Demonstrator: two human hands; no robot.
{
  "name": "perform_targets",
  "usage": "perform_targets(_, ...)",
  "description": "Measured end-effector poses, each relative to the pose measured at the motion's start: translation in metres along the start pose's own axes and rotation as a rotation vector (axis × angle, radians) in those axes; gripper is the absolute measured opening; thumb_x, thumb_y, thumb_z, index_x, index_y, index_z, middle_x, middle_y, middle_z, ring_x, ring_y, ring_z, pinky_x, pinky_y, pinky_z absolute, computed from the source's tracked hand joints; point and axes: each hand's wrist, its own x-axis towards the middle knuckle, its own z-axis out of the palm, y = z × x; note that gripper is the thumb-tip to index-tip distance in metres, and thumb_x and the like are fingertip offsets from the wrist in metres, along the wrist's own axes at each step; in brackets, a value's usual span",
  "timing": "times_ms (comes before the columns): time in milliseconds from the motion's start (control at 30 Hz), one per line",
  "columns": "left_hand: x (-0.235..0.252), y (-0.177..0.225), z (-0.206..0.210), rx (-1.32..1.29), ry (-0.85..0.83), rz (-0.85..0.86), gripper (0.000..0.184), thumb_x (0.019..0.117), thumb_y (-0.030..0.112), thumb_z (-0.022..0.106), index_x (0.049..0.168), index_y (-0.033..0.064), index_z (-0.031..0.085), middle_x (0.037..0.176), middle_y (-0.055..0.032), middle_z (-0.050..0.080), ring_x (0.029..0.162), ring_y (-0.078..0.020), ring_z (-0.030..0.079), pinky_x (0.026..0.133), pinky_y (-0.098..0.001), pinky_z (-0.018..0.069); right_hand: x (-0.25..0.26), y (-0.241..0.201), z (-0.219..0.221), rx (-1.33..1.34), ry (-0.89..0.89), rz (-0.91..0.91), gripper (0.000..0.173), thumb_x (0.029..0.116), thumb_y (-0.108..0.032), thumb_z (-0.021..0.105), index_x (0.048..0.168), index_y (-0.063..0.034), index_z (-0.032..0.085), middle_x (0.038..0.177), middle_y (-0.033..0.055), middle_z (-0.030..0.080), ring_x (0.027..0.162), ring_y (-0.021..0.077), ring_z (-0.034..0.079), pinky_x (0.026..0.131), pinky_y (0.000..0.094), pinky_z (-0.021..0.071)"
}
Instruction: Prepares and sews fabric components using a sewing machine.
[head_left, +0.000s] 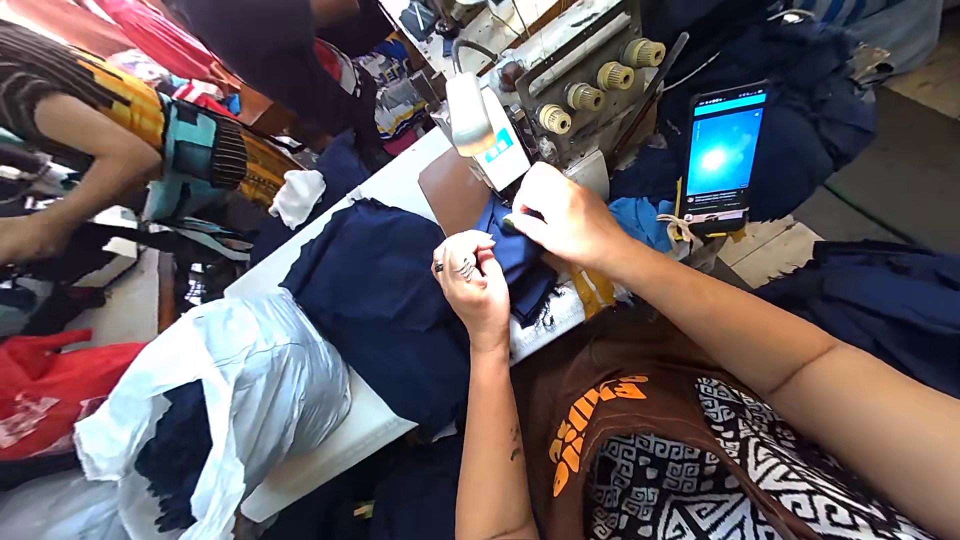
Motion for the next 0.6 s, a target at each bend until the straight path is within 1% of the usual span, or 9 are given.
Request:
perform_targets(67, 0.008, 0.001, 0.001, -0.002, 0.017, 0.015, 0.005, 0.0946, 0.001, 0.064, 0.098, 0.0026, 0.065, 0.107, -0.0081, 0.070, 0.112, -0.0207, 0.064, 0.100, -0.0373, 0.0512, 0.009, -0.001, -0.007, 0.297, -0.008, 0.169, 0.017, 0.0998, -0.015, 0.061, 0.096, 0.0002, 0.069, 0.086, 0.0064, 0.065, 0.071, 0.0109, 0.059, 0.066, 0.0285, 0.0510)
perform_targets(133, 0.011, 0.002, 0.006, -0.040, -0.039, 0.018, 0.011, 0.0935, 0.002, 0.068, 0.104, 0.0044, 0.065, 0.116, -0.0078, 0.068, 0.119, -0.0212, 0.061, 0.103, -0.0384, 0.0500, 0.014, -0.005, -0.014, 0.707, -0.043, 0.405, 0.011, 0.1049, -0.013, 0.055, 0.102, -0.0030, 0.057, 0.067, -0.0005, 0.050, 0.046, 0.0034, 0.041, 0.044, 0.0180, 0.0380)
perform_targets(233, 0.013, 0.003, 0.018, -0.129, -0.134, 0.008, 0.028, 0.0894, 0.000, 0.069, 0.116, 0.0078, 0.066, 0.129, -0.0061, 0.066, 0.128, -0.0207, 0.057, 0.107, -0.0403, 0.0473, 0.014, -0.007, -0.020, 0.993, -0.082, 0.535, 0.006, 0.1070, -0.012, 0.052, 0.107, -0.0062, 0.052, 0.065, -0.0019, 0.048, 0.042, 0.0029, 0.038, 0.040, 0.0169, 0.0376)
perform_targets(300, 0.017, 0.003, 0.020, -0.174, -0.177, 0.006, 0.032, 0.0903, -0.001, 0.067, 0.121, 0.0081, 0.067, 0.127, -0.0062, 0.067, 0.124, -0.0205, 0.059, 0.105, -0.0403, 0.0480, 0.013, -0.007, -0.021, 0.980, -0.112, 0.531, 0.007, 0.1049, -0.010, 0.055, 0.110, -0.0055, 0.053, 0.070, 0.0003, 0.052, 0.043, 0.0035, 0.038, 0.040, 0.0170, 0.0361)
perform_targets(367, 0.026, 0.002, 0.011, -0.173, -0.240, 0.076, 0.026, 0.0931, 0.001, 0.064, 0.117, 0.0064, 0.073, 0.119, -0.0084, 0.070, 0.119, -0.0219, 0.061, 0.103, -0.0404, 0.0465, 0.010, -0.004, -0.022, 0.897, -0.102, 0.470, 0.012, 0.1025, -0.008, 0.059, 0.113, -0.0050, 0.055, 0.073, 0.0016, 0.057, 0.044, 0.0020, 0.039, 0.040, 0.0158, 0.0335)
perform_targets(433, 0.038, 0.001, -0.006, -0.131, -0.342, 0.116, 0.017, 0.0978, 0.007, 0.066, 0.111, 0.0065, 0.076, 0.115, -0.0079, 0.073, 0.117, -0.0205, 0.062, 0.104, -0.0401, 0.0453, 0.007, 0.002, -0.023, 0.670, -0.022, 0.342, 0.020, 0.0993, -0.007, 0.063, 0.118, -0.0051, 0.057, 0.077, 0.0002, 0.064, 0.054, 0.0013, 0.050, 0.050, 0.0176, 0.0410)
perform_targets(500, 0.048, 0.000, -0.022, -0.082, -0.441, 0.136, 0.014, 0.0996, 0.014, 0.065, 0.102, 0.0049, 0.076, 0.103, -0.0086, 0.072, 0.107, -0.0210, 0.063, 0.099, -0.0412, 0.0452, 0.003, 0.009, -0.024, 0.425, -0.007, 0.178, 0.029, 0.0946, -0.002, 0.063, 0.123, -0.0029, 0.058, 0.106, 0.0057, 0.070, 0.086, 0.0087, 0.068, 0.073, 0.0273, 0.0572)
perform_targets(567, 0.059, 0.005, -0.030, -0.069, -0.540, 0.212, 0.021, 0.1006, 0.019, 0.064, 0.089, 0.0036, 0.073, 0.090, -0.0098, 0.069, 0.097, -0.0233, 0.062, 0.094, -0.0436, 0.0444, -0.002, 0.008, -0.026, 0.307, -0.116, 0.054, 0.034, 0.0879, 0.007, 0.060, 0.121, -0.0014, 0.065, 0.124, 0.0135, 0.065, 0.104, 0.0184, 0.065, 0.085, 0.0356, 0.0569)
perform_targets(600, 0.063, 0.011, -0.031, -0.081, -0.583, 0.265, 0.024, 0.1003, 0.021, 0.064, 0.084, 0.0038, 0.071, 0.084, -0.0095, 0.067, 0.092, -0.0242, 0.061, 0.091, -0.0438, 0.0448, -0.006, 0.007, -0.023, 0.286, -0.190, 0.008, 0.036, 0.0853, 0.007, 0.061, 0.120, -0.0023, 0.068, 0.124, 0.0147, 0.063, 0.102, 0.0200, 0.063, 0.083, 0.0365, 0.0550)
